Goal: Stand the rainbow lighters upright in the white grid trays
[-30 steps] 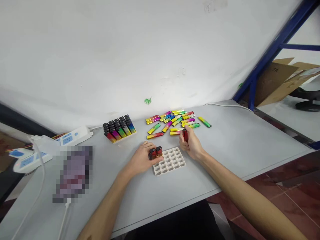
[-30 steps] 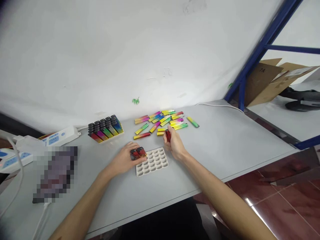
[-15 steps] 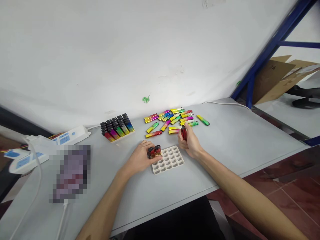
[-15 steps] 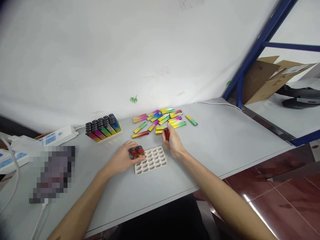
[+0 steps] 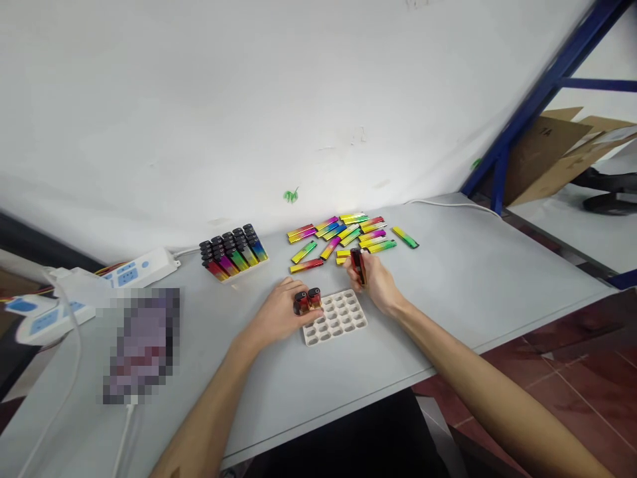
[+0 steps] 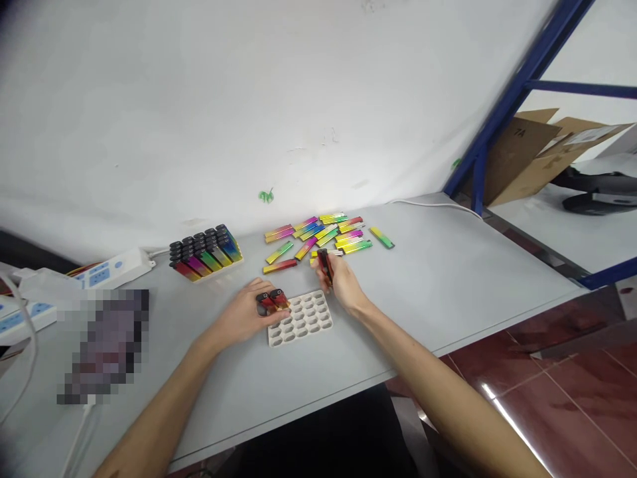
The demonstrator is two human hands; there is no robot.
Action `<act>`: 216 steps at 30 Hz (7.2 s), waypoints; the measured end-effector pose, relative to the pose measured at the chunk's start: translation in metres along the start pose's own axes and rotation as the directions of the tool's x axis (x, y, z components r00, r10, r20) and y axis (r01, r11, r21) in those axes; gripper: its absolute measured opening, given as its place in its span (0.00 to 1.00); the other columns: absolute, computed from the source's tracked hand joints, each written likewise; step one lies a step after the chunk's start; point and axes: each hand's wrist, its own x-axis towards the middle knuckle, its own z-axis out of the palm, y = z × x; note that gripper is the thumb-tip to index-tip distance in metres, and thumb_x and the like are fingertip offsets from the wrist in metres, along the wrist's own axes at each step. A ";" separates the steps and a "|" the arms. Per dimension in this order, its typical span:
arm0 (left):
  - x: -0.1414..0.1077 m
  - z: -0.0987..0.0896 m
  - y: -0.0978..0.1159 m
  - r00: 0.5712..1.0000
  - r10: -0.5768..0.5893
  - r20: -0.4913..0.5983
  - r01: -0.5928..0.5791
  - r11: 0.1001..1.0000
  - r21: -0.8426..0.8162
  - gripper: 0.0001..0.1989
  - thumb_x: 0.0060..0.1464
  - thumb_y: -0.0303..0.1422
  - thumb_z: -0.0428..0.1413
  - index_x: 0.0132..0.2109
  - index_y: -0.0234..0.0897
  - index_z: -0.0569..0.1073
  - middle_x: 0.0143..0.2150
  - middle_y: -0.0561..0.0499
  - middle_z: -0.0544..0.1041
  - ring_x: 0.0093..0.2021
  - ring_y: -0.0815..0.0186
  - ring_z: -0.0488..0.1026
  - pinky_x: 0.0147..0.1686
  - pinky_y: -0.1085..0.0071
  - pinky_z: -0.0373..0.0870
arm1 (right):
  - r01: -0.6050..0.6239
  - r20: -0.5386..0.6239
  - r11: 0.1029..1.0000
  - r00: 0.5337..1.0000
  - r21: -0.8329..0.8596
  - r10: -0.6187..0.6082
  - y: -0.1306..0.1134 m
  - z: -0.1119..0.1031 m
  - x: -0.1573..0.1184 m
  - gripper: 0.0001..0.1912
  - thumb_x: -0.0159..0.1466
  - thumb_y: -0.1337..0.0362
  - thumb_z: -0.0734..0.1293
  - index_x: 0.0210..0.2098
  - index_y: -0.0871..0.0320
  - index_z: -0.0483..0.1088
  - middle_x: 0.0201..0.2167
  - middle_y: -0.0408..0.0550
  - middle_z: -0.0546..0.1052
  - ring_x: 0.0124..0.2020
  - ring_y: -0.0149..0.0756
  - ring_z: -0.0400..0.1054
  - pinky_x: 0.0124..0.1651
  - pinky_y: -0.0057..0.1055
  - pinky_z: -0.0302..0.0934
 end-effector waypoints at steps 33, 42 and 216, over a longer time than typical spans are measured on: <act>-0.001 0.002 0.000 1.000 -0.013 -0.015 0.012 1.000 -0.027 0.18 0.53 0.49 0.62 0.31 0.40 0.68 0.35 0.50 0.74 0.43 0.57 0.70 0.41 0.63 0.67 | 0.508 0.409 0.580 0.860 -0.637 -0.305 0.002 0.005 -0.017 0.16 0.70 0.50 0.62 0.42 0.55 0.73 0.40 0.48 0.79 0.41 0.38 0.72 0.44 0.34 0.66; 0.001 0.003 -0.004 0.999 -0.022 -0.031 0.021 0.999 -0.030 0.19 0.50 0.49 0.64 0.36 0.38 0.72 0.37 0.50 0.76 0.44 0.56 0.71 0.45 0.62 0.68 | 0.588 0.523 0.097 0.773 -0.803 -0.359 -0.005 0.004 0.036 0.12 0.71 0.63 0.61 0.48 0.56 0.74 0.48 0.51 0.78 0.56 0.49 0.59 0.59 0.46 0.56; -0.004 -0.005 -0.011 0.995 -0.100 0.013 0.101 0.993 -0.057 0.17 0.54 0.48 0.61 0.38 0.39 0.72 0.38 0.50 0.74 0.43 0.57 0.68 0.43 0.63 0.67 | -0.141 -0.034 0.975 0.988 0.172 0.149 -0.013 -0.002 0.019 0.29 0.67 0.43 0.56 0.16 0.54 0.51 0.12 0.36 0.45 0.15 0.26 0.32 0.19 0.29 0.29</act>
